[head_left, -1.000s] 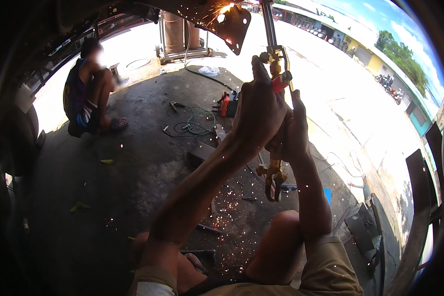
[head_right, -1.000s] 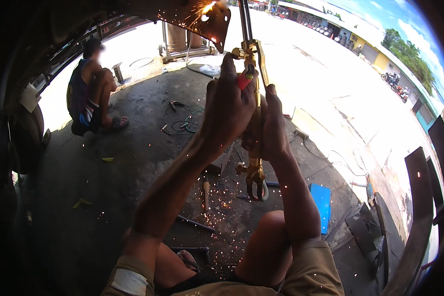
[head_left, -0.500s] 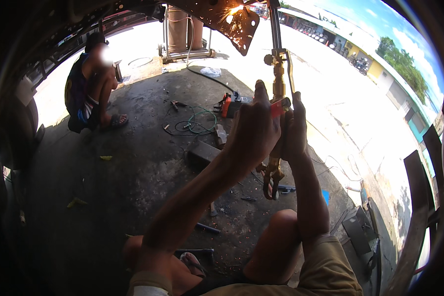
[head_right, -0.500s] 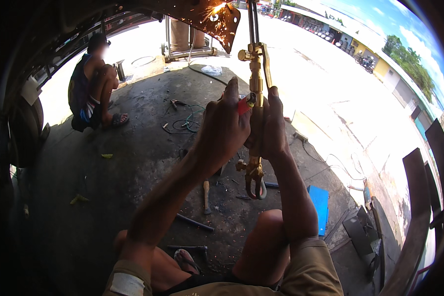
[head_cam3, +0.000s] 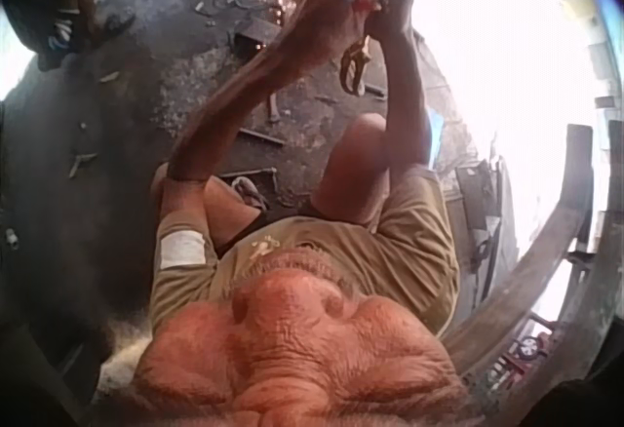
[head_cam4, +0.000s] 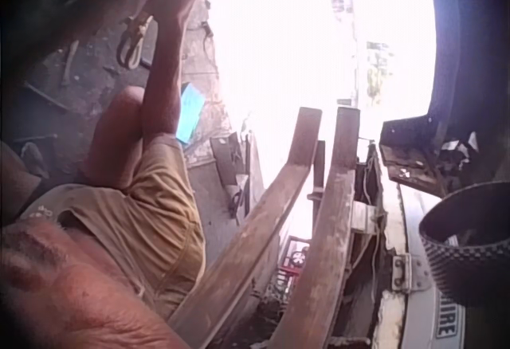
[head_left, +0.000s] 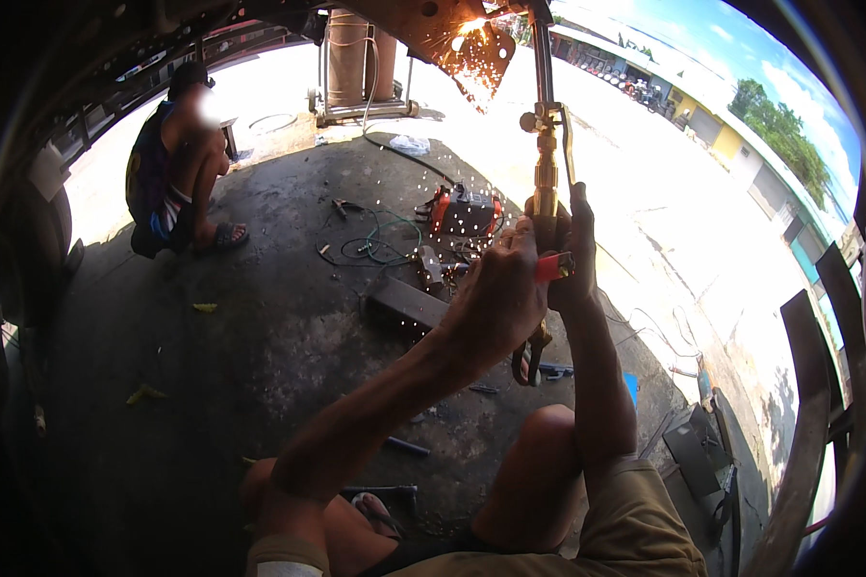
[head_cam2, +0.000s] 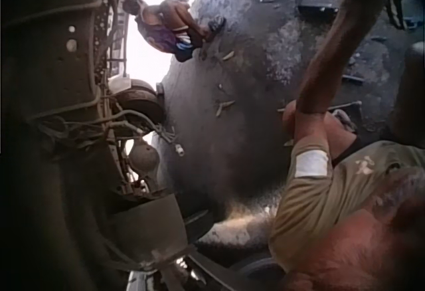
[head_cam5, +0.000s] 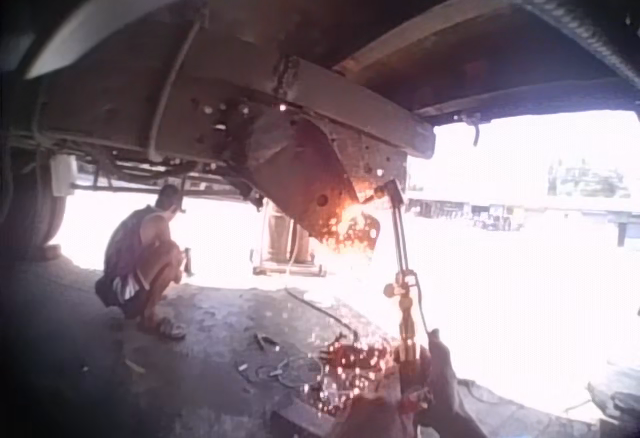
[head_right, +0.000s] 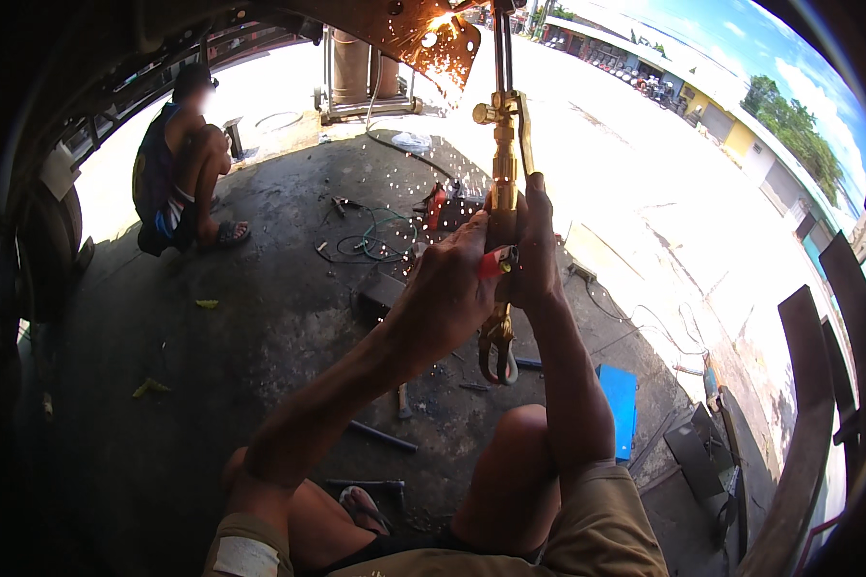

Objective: The person uses a welding torch to heat and weld a metal plate on the ground. They ignite the torch, apply the flame to the metal, and adjust the torch position as needed.

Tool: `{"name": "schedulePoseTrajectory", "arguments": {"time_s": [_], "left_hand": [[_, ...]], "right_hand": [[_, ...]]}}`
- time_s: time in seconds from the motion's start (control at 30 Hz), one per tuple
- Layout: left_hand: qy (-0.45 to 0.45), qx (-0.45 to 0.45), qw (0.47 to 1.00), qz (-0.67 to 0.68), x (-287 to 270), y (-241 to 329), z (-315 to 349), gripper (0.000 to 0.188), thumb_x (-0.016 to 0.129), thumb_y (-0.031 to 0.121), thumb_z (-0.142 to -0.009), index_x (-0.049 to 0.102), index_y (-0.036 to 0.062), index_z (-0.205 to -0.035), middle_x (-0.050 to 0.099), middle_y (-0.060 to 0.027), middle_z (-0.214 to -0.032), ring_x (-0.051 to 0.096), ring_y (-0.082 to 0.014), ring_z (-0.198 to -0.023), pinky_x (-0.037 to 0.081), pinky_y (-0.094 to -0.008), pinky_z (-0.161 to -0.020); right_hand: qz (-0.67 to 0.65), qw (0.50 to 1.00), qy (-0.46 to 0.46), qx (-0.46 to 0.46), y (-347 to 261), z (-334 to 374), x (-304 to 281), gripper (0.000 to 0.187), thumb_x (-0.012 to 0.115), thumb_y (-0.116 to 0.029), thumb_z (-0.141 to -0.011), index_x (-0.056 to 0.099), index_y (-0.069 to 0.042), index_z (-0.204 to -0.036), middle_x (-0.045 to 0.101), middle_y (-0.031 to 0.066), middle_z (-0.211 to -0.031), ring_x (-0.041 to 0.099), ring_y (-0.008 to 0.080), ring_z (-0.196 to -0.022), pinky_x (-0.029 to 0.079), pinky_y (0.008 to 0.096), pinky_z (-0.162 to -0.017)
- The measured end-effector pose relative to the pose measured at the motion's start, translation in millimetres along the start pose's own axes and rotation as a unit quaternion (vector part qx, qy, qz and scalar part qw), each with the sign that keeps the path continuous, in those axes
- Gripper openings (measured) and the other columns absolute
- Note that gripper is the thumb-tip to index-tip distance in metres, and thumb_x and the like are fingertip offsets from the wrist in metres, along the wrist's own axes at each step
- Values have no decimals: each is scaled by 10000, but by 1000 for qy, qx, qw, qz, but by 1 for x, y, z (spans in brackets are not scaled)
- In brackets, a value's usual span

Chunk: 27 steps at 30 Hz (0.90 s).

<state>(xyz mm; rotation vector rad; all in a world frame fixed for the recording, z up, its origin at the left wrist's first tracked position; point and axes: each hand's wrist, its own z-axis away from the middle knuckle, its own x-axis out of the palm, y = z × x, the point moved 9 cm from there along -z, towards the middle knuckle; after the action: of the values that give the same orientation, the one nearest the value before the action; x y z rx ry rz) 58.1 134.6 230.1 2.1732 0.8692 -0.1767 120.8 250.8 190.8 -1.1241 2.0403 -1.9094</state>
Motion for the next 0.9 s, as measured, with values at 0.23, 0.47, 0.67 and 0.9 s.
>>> {"name": "schedulePoseTrajectory", "arguments": {"time_s": [0.23,0.47,0.67,0.9], "left_hand": [[-7,-6,1000,4,-1,-4,2,358,606,-35,-871,528,-60,-1220,666,-293,-1037,673,-464,-974,564,-489,-822],[-22,-17,1000,4,-1,-3,3,370,611,-15,-886,510,-77,-1237,670,-306,-1003,683,-469,-946,569,-500,-787],[-22,-28,999,7,-3,-3,3,384,622,6,-903,486,-87,-1249,683,-301,-900,704,-460,-866,579,-490,-716],[-28,-31,999,3,-5,2,4,411,629,16,-908,477,-129,-1262,680,-311,-937,708,-447,-890,586,-473,-724]], "right_hand": [[-17,1000,-7,-9,4,-4,0,688,473,-698,-954,631,-35,-1052,606,46,-838,600,153,-748,492,297,-706],[-4,1000,7,-16,3,0,7,680,465,-708,-950,607,-49,-1037,558,27,-779,573,143,-705,475,287,-669],[-7,1000,6,-22,3,-2,7,669,460,-708,-952,601,-58,-1023,553,24,-791,568,141,-723,471,296,-677],[13,999,32,-28,2,1,7,690,450,-718,-951,597,-49,-1038,555,29,-799,567,150,-723,468,302,-682]]}}
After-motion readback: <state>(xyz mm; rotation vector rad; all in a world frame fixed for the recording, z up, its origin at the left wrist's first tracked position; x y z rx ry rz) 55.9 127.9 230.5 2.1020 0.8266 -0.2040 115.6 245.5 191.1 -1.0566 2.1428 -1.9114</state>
